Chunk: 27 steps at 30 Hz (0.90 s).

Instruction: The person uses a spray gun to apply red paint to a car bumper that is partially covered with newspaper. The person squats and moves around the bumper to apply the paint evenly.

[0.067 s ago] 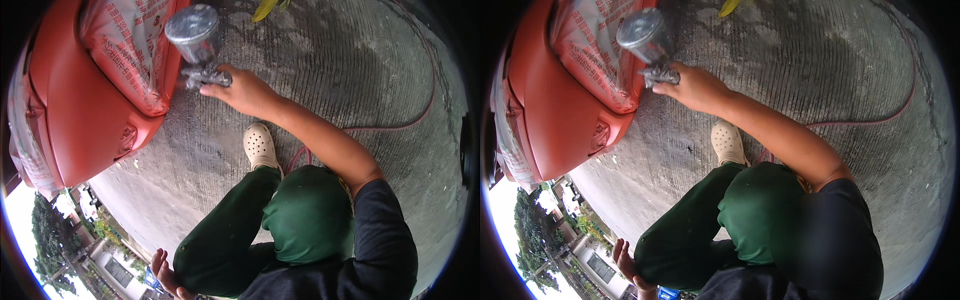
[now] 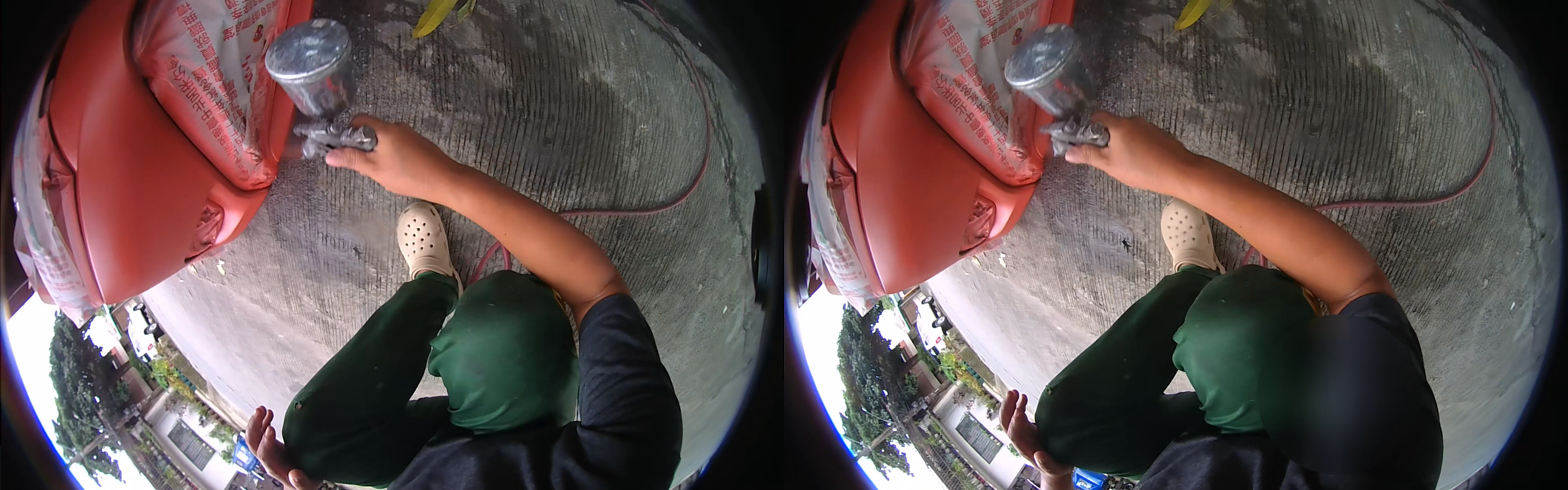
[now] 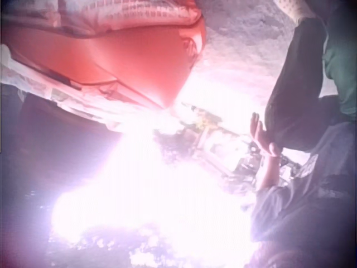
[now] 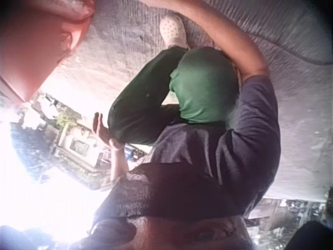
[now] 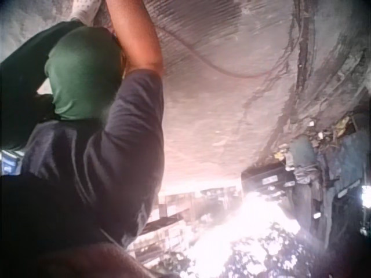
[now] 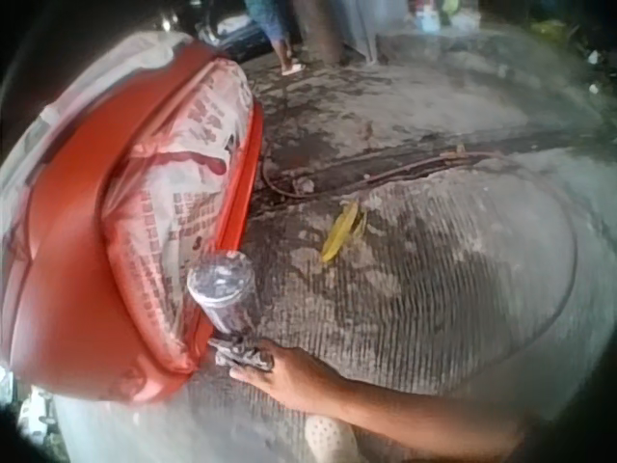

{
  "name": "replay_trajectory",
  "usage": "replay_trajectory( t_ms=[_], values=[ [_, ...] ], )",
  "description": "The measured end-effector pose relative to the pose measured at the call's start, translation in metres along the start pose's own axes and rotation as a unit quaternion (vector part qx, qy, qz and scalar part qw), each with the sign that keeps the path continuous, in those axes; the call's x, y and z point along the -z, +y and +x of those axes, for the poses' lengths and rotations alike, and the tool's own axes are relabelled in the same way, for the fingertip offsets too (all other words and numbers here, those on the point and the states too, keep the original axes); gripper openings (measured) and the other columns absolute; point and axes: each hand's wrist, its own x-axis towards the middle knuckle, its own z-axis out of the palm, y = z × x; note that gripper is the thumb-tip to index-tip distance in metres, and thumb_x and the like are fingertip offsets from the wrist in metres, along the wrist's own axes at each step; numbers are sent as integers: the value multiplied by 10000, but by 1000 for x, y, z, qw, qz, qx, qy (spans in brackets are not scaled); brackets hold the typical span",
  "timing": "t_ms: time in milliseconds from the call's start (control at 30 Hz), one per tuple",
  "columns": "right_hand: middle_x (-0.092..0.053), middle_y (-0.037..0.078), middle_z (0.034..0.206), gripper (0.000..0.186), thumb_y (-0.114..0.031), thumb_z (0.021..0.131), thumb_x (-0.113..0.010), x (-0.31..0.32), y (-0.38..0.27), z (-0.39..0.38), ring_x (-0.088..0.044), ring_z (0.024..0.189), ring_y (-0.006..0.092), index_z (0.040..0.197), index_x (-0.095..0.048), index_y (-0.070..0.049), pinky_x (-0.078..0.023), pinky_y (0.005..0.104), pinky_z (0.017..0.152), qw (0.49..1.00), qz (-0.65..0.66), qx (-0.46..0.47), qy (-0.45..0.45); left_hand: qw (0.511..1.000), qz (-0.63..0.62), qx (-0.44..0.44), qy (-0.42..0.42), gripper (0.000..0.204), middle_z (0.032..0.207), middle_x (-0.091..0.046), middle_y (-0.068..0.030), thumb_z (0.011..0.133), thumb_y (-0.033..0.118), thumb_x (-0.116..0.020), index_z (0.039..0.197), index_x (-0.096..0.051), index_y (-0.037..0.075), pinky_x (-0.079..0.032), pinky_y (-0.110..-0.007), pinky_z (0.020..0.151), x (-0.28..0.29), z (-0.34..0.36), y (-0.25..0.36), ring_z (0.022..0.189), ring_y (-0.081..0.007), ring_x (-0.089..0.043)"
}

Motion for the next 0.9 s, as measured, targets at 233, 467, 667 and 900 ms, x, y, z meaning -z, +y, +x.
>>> replay_trajectory(
  t_ms=[233,467,667,900],
  values=[
    [-711,100,808,505,-497,1012,-660,8,-30,17,-684,661,196,1299,-654,-82,-545,401,667,999,27,40,-3,1000,-7,-3,0,778,1456,-486,-299,1040,645,-324,1449,-487,3,-400,-529,1133,2,-12,3,1383,-405,-477],
    [-663,22,746,512,-573,974,-661,76,-33,119,-625,569,113,1242,-674,-136,-524,304,534,979,-50,25,197,999,-29,-11,-44,746,1434,-482,-334,1028,635,-388,1403,-510,1,-485,-524,1052,15,4,-4,1329,-435,-521],
    [-683,73,765,396,-458,994,-697,138,-72,146,-527,437,126,1116,-645,-84,-440,277,416,946,53,40,317,995,-49,-76,-52,719,1400,-532,-322,1010,596,-461,1385,-556,-11,-451,-534,1047,8,57,-11,1290,-439,-544],
    [-667,41,764,731,-562,926,-722,144,-120,-20,-602,528,108,1466,-595,-86,-520,291,540,942,-78,-126,302,966,-82,-75,-233,572,1387,-547,-262,877,327,-757,1328,-596,15,-456,-534,1053,15,141,47,1238,-470,-556]
  ],
)
